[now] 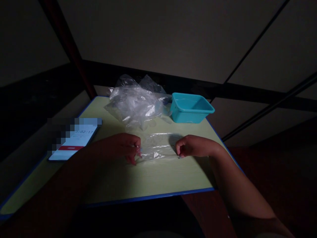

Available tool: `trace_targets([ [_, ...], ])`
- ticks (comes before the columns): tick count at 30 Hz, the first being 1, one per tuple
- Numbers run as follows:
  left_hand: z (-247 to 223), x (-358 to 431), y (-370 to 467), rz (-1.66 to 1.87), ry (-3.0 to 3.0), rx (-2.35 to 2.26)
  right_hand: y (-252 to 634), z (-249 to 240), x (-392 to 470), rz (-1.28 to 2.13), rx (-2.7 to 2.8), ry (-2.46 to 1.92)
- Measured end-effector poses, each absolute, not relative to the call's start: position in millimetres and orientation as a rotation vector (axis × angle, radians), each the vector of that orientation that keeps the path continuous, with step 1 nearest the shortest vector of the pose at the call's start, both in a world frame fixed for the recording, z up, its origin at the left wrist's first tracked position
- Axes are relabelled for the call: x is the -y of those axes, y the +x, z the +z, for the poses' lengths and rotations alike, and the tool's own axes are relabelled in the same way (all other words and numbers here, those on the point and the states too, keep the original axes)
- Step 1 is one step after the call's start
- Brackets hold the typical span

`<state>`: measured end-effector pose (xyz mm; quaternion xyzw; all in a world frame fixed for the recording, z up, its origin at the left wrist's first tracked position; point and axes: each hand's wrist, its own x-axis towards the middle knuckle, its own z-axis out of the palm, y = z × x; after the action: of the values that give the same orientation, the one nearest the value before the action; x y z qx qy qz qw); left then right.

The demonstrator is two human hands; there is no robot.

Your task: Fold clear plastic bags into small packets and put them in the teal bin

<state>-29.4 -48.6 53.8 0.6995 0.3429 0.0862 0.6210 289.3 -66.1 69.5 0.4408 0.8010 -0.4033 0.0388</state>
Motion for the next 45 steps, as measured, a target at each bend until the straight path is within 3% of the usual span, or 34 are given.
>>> trace_targets([
  [19,58,47,-25,0.397,1.808,-0.891,276,74,85,-0.859,-2.625,1.334],
  [32,56,54,-15,0.339,1.667,-0.97,274,76,83,-0.975,-2.552,1.324],
  [45,52,48,-18,0.36,1.94,-1.124,279,75,81,-0.931,-2.548,1.339],
])
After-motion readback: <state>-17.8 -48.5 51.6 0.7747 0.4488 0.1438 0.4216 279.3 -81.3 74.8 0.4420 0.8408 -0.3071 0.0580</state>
